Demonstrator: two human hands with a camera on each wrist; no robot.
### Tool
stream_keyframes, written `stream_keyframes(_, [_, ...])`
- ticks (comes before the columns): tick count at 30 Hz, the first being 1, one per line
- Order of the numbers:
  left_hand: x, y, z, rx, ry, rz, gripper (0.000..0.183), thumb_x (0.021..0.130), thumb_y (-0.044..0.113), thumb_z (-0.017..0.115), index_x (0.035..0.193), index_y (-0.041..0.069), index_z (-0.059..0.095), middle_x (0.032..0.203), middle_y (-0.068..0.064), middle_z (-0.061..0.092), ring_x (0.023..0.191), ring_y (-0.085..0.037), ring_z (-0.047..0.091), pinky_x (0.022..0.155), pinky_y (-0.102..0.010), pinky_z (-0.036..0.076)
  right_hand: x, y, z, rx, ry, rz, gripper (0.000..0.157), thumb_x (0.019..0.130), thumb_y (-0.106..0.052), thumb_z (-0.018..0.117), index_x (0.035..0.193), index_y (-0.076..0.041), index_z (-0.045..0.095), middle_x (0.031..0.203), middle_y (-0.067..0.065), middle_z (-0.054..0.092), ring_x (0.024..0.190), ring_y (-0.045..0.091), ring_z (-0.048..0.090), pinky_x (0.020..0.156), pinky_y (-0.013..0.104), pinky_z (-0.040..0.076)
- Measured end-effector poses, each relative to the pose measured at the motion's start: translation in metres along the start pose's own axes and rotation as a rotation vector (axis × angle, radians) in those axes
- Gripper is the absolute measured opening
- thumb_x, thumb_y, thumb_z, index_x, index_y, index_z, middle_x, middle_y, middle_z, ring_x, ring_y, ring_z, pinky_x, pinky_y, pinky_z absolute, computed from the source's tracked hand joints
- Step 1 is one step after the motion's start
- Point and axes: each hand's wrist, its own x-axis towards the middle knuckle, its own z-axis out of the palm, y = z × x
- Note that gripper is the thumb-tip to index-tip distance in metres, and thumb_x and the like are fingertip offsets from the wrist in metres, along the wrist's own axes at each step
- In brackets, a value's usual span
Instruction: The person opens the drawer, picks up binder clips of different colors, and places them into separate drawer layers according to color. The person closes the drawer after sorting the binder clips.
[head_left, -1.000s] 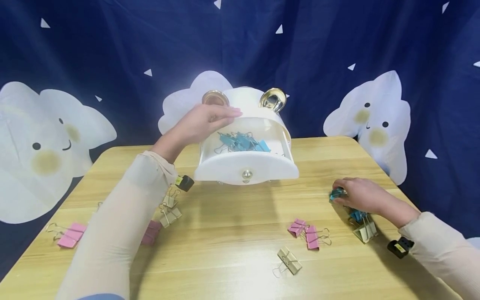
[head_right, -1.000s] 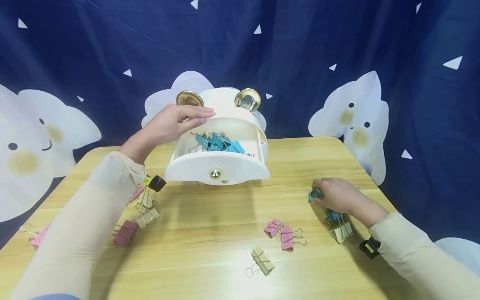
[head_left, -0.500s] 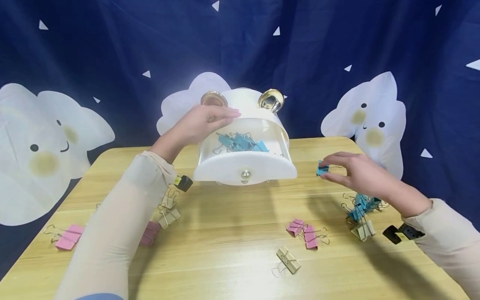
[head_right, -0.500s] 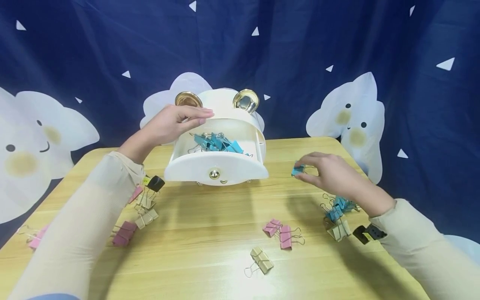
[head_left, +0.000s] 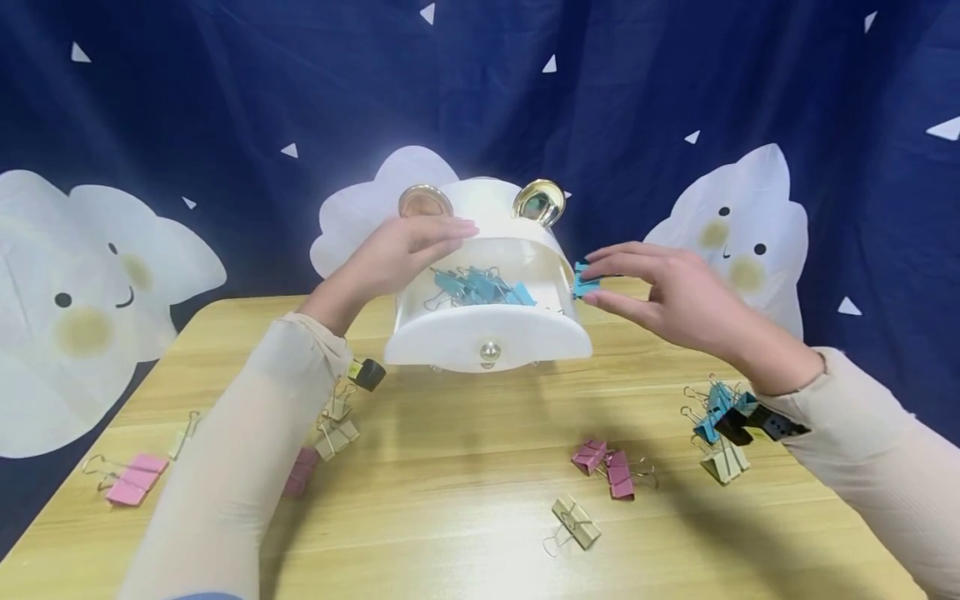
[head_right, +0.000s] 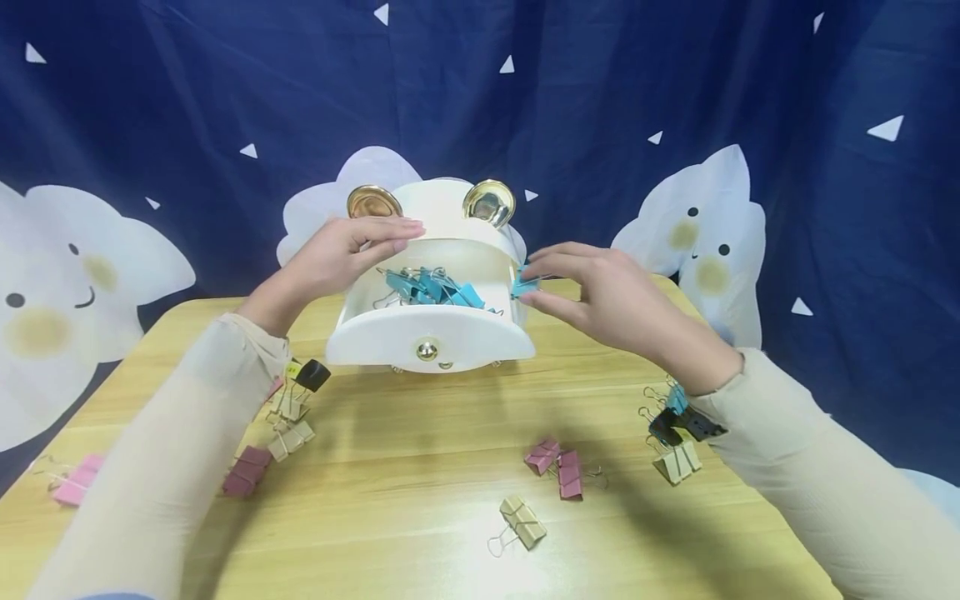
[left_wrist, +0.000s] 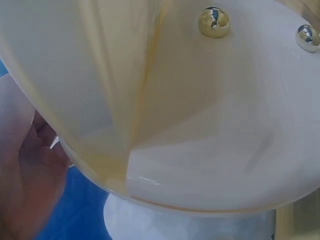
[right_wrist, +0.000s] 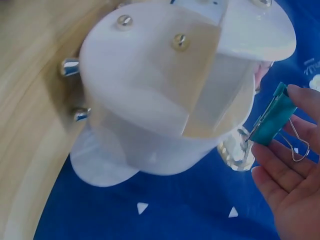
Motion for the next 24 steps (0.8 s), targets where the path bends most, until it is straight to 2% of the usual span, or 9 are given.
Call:
stream_keyframes(4, [-0.001,-0.002,0.000,-0.006,0.005,0.001,0.035,0.101,0.030,0.056,0.134,0.022,0.062,0.138,0.008,0.056,0.131,-0.009,0.046,0.113,-0.032,0.031,0.016,-0.006,0.007,0.035,-0.029,0.005,0.026,0.092,-0.031,0.070,0.115,-0.020,0.072,0.123,-0.004,0.065,0.071,0.007,0.060,0.059,0.029,0.048])
stream_keyframes(9, [-0.001,-0.002,0.000,-0.009,-0.005,-0.012,0.035,0.101,0.031,0.057,0.134,0.023,0.062,0.138,0.008,0.056,0.131,-0.009,0.046,0.112,-0.033,0.032,0.035,-0.007,0.018,0.083,-0.074,-0.002,0.029,0.093,-0.033,0.069,0.116,-0.016,0.070,0.119,-0.001,0.067,0.087,0.014,0.062,0.070,0.035,0.050])
stream_keyframes(12, [-0.001,-0.002,0.000,-0.006,-0.010,-0.015,0.035,0.101,0.030,0.057,0.134,0.022,0.062,0.138,0.008,0.056,0.131,-0.009,0.046,0.112,-0.033,0.032,0.043,-0.007,0.026,0.089,-0.084,-0.020,0.028,0.092,-0.032,0.070,0.114,-0.016,0.071,0.117,0.000,0.068,0.085,0.016,0.064,0.072,0.037,0.050])
stream_keyframes(18, [-0.001,-0.002,-0.001,0.006,-0.014,-0.011,0.035,0.101,0.032,0.056,0.134,0.024,0.062,0.138,0.008,0.056,0.132,-0.009,0.045,0.112,-0.033,0.032,0.053,-0.009,0.037,0.071,-0.068,-0.022,0.025,0.090,-0.033,0.072,0.109,-0.016,0.073,0.115,-0.002,0.068,0.092,0.017,0.065,0.075,0.036,0.050])
stream_keyframes(24, [0.001,-0.002,0.000,-0.001,-0.006,-0.004,0.035,0.101,0.031,0.056,0.134,0.023,0.062,0.138,0.009,0.056,0.131,-0.008,0.045,0.112,-0.033,0.032,0.060,-0.010,0.043,0.041,-0.039,-0.017,0.028,0.089,-0.035,0.073,0.108,-0.014,0.073,0.109,-0.001,0.070,0.085,0.017,0.063,0.072,0.037,0.050])
